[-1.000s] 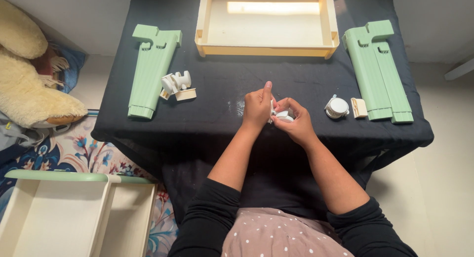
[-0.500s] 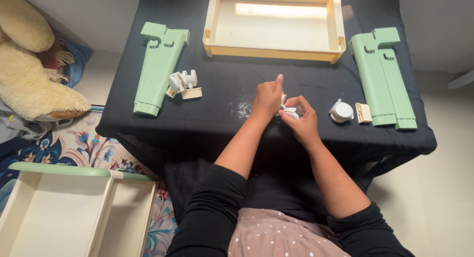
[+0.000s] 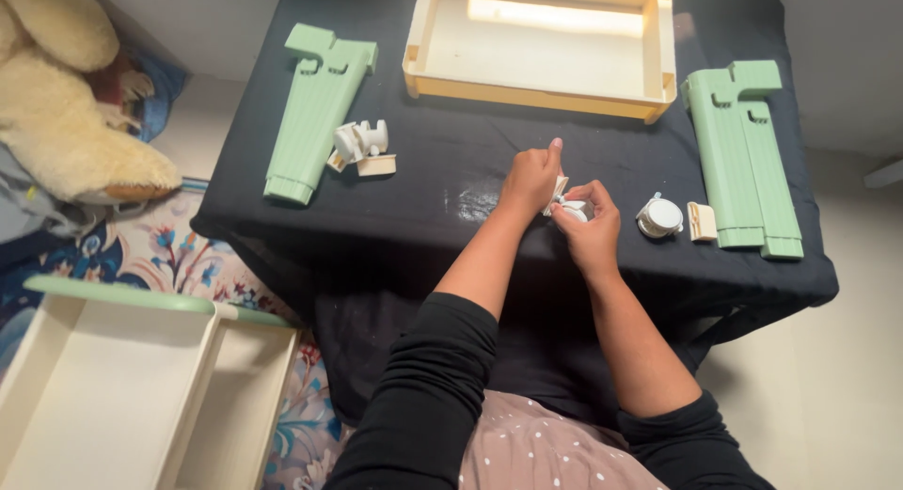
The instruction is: The person assembles a two-tier plastic storage cart by attaching green legs to the trays and securing them with white fasteners. They handle multiple small components and align the trays to form a stable structure.
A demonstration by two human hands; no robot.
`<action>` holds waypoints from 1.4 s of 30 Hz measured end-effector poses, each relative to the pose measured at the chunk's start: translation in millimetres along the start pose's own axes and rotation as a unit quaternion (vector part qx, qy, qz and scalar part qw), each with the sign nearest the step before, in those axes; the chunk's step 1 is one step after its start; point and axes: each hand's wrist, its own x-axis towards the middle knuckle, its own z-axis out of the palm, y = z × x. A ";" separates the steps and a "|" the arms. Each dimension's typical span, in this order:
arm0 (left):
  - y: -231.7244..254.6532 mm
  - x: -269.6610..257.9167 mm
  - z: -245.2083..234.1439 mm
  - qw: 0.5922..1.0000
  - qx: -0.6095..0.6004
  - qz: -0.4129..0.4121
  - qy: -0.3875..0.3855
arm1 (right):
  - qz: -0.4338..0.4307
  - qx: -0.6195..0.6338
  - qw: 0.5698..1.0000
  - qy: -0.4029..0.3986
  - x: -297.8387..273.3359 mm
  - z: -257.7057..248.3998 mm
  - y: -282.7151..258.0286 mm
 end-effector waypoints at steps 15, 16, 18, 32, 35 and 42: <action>9.3 -30.7 -23.6 0.976 -0.185 -0.025 0.116 | -0.041 0.393 0.912 -0.113 -7.7 -31.9 -30.0; 8.8 -42.8 -23.1 0.973 -0.200 -0.027 0.111 | -0.040 0.402 0.905 -0.134 -7.2 -25.1 -29.7; 11.1 -51.7 -24.9 0.967 -0.232 -0.020 0.100 | -0.015 0.374 0.918 -0.129 -3.3 -15.6 -30.4; 4.4 -80.5 -28.3 0.945 -0.319 -0.051 -0.040 | 0.088 0.271 0.958 -0.022 -17.7 -46.9 -10.6; 13.9 -96.3 -29.3 0.953 -0.298 -0.041 -0.042 | 0.112 0.305 0.946 -0.005 -29.6 -57.4 -19.2; 53.3 -97.0 -37.6 0.940 -0.323 -0.094 -0.064 | 0.069 0.286 0.956 0.004 -43.7 -61.9 -31.2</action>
